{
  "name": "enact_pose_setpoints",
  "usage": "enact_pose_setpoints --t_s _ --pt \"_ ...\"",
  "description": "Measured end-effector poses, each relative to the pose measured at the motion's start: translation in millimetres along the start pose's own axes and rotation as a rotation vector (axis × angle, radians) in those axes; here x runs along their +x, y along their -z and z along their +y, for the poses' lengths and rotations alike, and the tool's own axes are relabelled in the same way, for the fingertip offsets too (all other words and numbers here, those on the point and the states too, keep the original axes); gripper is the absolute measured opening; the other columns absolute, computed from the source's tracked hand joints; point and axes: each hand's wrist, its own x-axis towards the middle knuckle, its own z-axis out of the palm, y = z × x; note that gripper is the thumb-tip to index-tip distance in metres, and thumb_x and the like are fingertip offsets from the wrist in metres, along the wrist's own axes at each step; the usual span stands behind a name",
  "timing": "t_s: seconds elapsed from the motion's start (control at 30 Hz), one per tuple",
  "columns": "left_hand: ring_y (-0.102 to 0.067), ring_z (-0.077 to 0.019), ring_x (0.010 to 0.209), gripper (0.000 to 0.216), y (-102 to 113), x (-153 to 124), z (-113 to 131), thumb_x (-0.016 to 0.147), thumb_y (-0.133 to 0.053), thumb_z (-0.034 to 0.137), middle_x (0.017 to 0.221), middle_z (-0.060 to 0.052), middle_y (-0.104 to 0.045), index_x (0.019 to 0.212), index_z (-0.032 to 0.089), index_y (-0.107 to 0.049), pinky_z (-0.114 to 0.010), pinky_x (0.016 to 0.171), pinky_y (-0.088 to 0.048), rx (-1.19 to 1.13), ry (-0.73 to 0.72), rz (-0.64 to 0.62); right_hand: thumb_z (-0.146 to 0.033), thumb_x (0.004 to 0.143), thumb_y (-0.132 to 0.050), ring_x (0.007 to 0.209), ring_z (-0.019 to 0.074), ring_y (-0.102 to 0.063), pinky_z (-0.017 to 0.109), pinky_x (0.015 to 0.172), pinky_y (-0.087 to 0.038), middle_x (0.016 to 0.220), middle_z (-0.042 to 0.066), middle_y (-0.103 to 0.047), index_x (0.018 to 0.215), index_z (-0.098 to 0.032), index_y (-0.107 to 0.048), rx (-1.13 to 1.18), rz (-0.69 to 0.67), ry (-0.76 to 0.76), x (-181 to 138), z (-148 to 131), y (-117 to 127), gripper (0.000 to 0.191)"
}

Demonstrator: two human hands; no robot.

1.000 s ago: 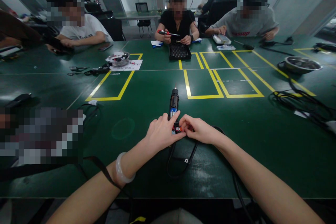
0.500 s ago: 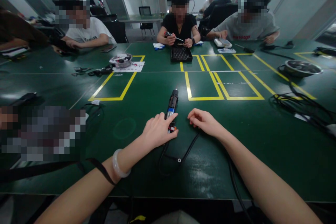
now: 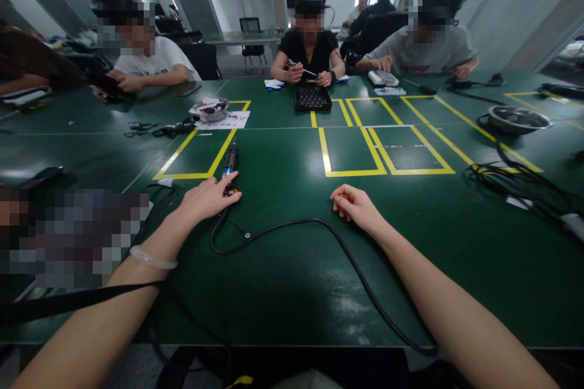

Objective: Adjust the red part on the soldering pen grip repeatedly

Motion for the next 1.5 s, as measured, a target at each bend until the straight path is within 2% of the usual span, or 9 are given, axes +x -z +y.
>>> enact_pose_setpoints --t_s 0.17,0.33,0.5,0.67,0.83,1.07,1.23,1.37,1.5 --pt "-0.056 -0.0435 0.111 0.089 -3.9 23.1 -44.4 0.084 -0.025 0.077 0.127 -0.024 -0.054 0.157 0.026 -0.018 -0.048 0.086 -0.042 0.031 0.087 -0.008 -0.030 0.085 -0.052 0.050 0.0085 -0.050 0.017 0.038 -0.036 0.068 -0.001 -0.059 0.092 -0.017 -0.057 -0.009 -0.013 -0.007 -0.1 0.8 -0.1 0.016" --pt "-0.053 -0.0404 0.113 0.086 -2.1 34.9 -65.7 0.089 -0.028 0.071 0.131 -0.024 -0.053 0.156 0.020 -0.018 -0.049 0.094 -0.036 0.118 0.130 -0.012 -0.029 0.086 -0.052 0.051 0.0085 -0.051 0.017 0.039 -0.036 0.069 -0.001 -0.060 0.092 -0.017 -0.057 -0.022 -0.031 -0.008 -0.3 0.9 -0.4 0.015" --pt "-0.050 -0.0361 0.111 0.079 -3.1 38.6 -65.8 0.094 -0.030 0.060 0.134 -0.026 -0.049 0.156 0.015 -0.015 -0.048 0.094 -0.035 0.116 0.179 -0.036 -0.029 0.085 -0.052 0.052 0.0089 -0.052 0.017 0.040 -0.036 0.070 -0.001 -0.060 0.092 -0.017 -0.058 -0.029 -0.043 -0.006 -0.3 1.3 -0.4 0.015" --pt "-0.049 -0.0386 0.111 0.074 -8.6 34.7 -57.9 0.096 -0.028 0.055 0.134 -0.029 -0.047 0.155 0.012 -0.015 -0.047 0.092 -0.035 0.110 0.200 0.002 -0.029 0.086 -0.052 0.052 0.0085 -0.052 0.017 0.041 -0.036 0.070 0.000 -0.060 0.092 -0.016 -0.058 -0.039 -0.057 -0.003 -0.8 -0.2 0.0 0.015" --pt "-0.049 -0.0354 0.110 0.069 -6.9 27.1 -55.7 0.098 -0.025 0.052 0.132 -0.023 -0.049 0.155 0.013 -0.016 -0.046 0.092 -0.036 0.106 0.168 0.052 -0.029 0.087 -0.052 0.053 0.0086 -0.052 0.017 0.043 -0.037 0.070 0.000 -0.061 0.091 -0.016 -0.059 -0.042 -0.056 0.009 -1.8 -2.8 -0.3 0.015" --pt "-0.052 -0.0401 0.111 0.082 -5.4 30.5 -60.7 0.092 -0.028 0.066 0.127 -0.024 -0.052 0.155 0.014 -0.019 -0.046 0.090 -0.039 0.099 0.172 0.052 -0.030 0.085 -0.054 0.052 0.0087 -0.052 0.018 0.043 -0.035 0.068 0.000 -0.061 0.089 -0.016 -0.059 -0.027 -0.048 0.010 -1.7 -4.8 -1.9 0.015" --pt "-0.054 -0.0419 0.108 0.073 -8.5 19.4 -41.5 0.093 -0.030 0.053 0.121 -0.025 -0.054 0.154 0.014 -0.025 -0.047 0.087 -0.041 0.092 0.167 0.125 -0.030 0.086 -0.052 0.052 0.0085 -0.052 0.017 0.042 -0.035 0.069 0.000 -0.061 0.090 -0.016 -0.059 -0.047 -0.056 0.000 -0.9 -4.0 -2.3 0.016" --pt "-0.054 -0.0405 0.105 0.065 -7.6 -5.3 -2.6 0.095 -0.023 0.047 0.115 -0.024 -0.056 0.153 0.018 -0.029 -0.047 0.083 -0.043 0.081 0.141 0.190 -0.031 0.086 -0.052 0.052 0.0088 -0.052 0.018 0.042 -0.035 0.069 0.000 -0.061 0.091 -0.016 -0.059 -0.056 -0.058 -0.002 -0.5 -2.9 -2.3 0.017" --pt "-0.054 -0.0374 0.102 0.066 -4.4 -30.4 39.7 0.095 -0.022 0.051 0.114 -0.021 -0.054 0.155 0.024 -0.026 -0.044 0.078 -0.045 0.065 0.055 0.170 -0.031 0.086 -0.052 0.052 0.0095 -0.051 0.019 0.042 -0.035 0.069 0.000 -0.061 0.091 -0.016 -0.059 -0.056 -0.047 -0.007 0.1 -2.2 -1.3 0.017"
